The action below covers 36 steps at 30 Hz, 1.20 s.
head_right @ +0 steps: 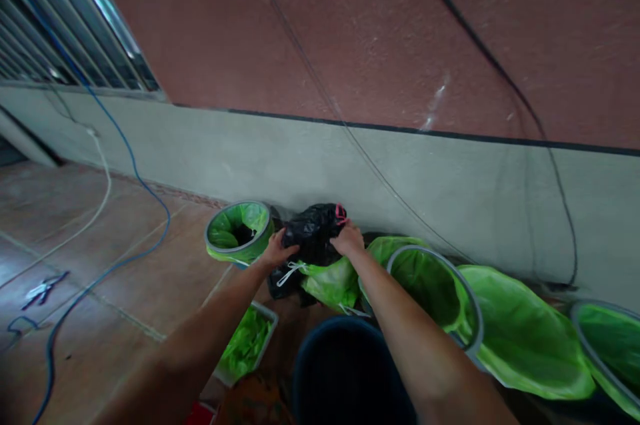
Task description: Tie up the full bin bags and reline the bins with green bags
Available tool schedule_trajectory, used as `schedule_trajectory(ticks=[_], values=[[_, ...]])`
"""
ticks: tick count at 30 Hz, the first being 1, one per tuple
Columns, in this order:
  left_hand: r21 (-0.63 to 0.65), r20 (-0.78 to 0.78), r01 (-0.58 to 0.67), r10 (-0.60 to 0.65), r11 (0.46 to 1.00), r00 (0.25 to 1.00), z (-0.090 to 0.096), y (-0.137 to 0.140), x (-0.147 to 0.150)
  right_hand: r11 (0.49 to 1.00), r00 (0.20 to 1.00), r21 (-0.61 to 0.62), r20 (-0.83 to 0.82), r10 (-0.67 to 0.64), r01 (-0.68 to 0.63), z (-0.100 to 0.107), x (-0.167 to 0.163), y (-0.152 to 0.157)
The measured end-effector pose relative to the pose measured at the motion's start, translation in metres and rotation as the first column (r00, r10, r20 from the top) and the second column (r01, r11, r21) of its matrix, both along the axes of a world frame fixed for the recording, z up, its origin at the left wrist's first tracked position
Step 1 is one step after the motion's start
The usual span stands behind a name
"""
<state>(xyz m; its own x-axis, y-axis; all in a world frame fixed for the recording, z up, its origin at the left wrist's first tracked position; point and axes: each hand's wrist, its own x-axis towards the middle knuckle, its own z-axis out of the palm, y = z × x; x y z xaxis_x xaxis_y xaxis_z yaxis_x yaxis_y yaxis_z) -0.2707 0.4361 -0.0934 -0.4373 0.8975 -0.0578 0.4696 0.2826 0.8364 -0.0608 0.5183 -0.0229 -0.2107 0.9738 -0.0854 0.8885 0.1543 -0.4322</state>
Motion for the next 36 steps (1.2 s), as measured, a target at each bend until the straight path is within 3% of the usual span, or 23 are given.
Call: schedule_trajectory(ticks=[3, 5, 8, 11, 13, 15, 17, 20, 22, 25, 29, 32, 34, 36], values=[[-0.083, -0.083, 0.117, -0.124, 0.990, 0.989, -0.033, -0.005, 0.000, 0.995, 0.992, -0.004, 0.078, -0.104, 0.104, -0.027, 0.000, -0.011], [-0.076, -0.157, 0.162, -0.173, 0.984, 0.972, -0.040, -0.007, 0.005, 0.991, 0.999, 0.134, 0.050, 0.004, -0.011, -0.035, -0.008, -0.017], [-0.115, -0.294, 0.099, -0.129, 0.988, 0.947, -0.033, -0.002, 0.014, 0.931, 0.974, 0.286, 0.085, 0.209, -0.225, -0.036, -0.028, -0.013], [-0.077, -0.431, -0.012, -0.022, 0.997, 0.902, -0.019, 0.009, 0.017, 0.875, 0.948, 0.363, 0.130, 0.292, -0.319, -0.033, -0.051, 0.009], [-0.058, -0.497, 0.009, -0.037, 0.998, 0.867, -0.014, 0.017, 0.016, 0.867, 0.939, 0.362, 0.152, 0.307, -0.342, -0.036, -0.064, 0.028], [-0.134, -0.525, 0.088, -0.146, 0.987, 0.838, -0.018, 0.023, 0.014, 0.909, 0.941, 0.257, 0.177, 0.290, -0.328, -0.048, -0.073, 0.044], [-0.289, -0.505, 0.148, -0.281, 0.946, 0.816, -0.030, 0.029, 0.011, 0.957, 0.940, 0.050, 0.206, 0.272, -0.287, -0.071, -0.077, 0.052], [-0.489, -0.431, 0.199, -0.433, 0.849, 0.792, -0.058, 0.033, 0.006, 0.944, 0.925, -0.231, 0.244, 0.290, -0.235, -0.116, -0.076, 0.051], [-0.535, -0.404, 0.228, -0.483, 0.813, 0.777, -0.078, 0.036, 0.004, 0.928, 0.919, -0.304, 0.259, 0.297, -0.215, -0.144, -0.073, 0.047], [-0.529, -0.403, 0.243, -0.493, 0.813, 0.771, -0.099, 0.041, 0.003, 0.924, 0.919, -0.333, 0.270, 0.286, -0.190, -0.171, -0.072, 0.048], [-0.437, -0.389, 0.274, -0.454, 0.857, 0.801, -0.100, 0.046, -0.002, 0.922, 0.924, -0.335, 0.251, 0.288, -0.196, -0.176, -0.070, 0.058], [-0.204, -0.307, 0.241, -0.296, 0.949, 0.905, -0.086, 0.028, -0.018, 0.925, 0.927, -0.298, 0.216, 0.306, -0.236, -0.161, -0.067, 0.063], [-0.061, -0.163, 0.072, -0.081, 0.996, 0.983, -0.079, -0.002, -0.032, 0.931, 0.927, -0.239, 0.190, 0.325, -0.277, -0.144, -0.063, 0.061], [-0.087, 0.000, -0.184, 0.185, 0.979, 0.983, -0.080, -0.045, -0.041, 0.946, 0.932, -0.145, 0.185, 0.312, -0.288, -0.122, -0.057, 0.053]])
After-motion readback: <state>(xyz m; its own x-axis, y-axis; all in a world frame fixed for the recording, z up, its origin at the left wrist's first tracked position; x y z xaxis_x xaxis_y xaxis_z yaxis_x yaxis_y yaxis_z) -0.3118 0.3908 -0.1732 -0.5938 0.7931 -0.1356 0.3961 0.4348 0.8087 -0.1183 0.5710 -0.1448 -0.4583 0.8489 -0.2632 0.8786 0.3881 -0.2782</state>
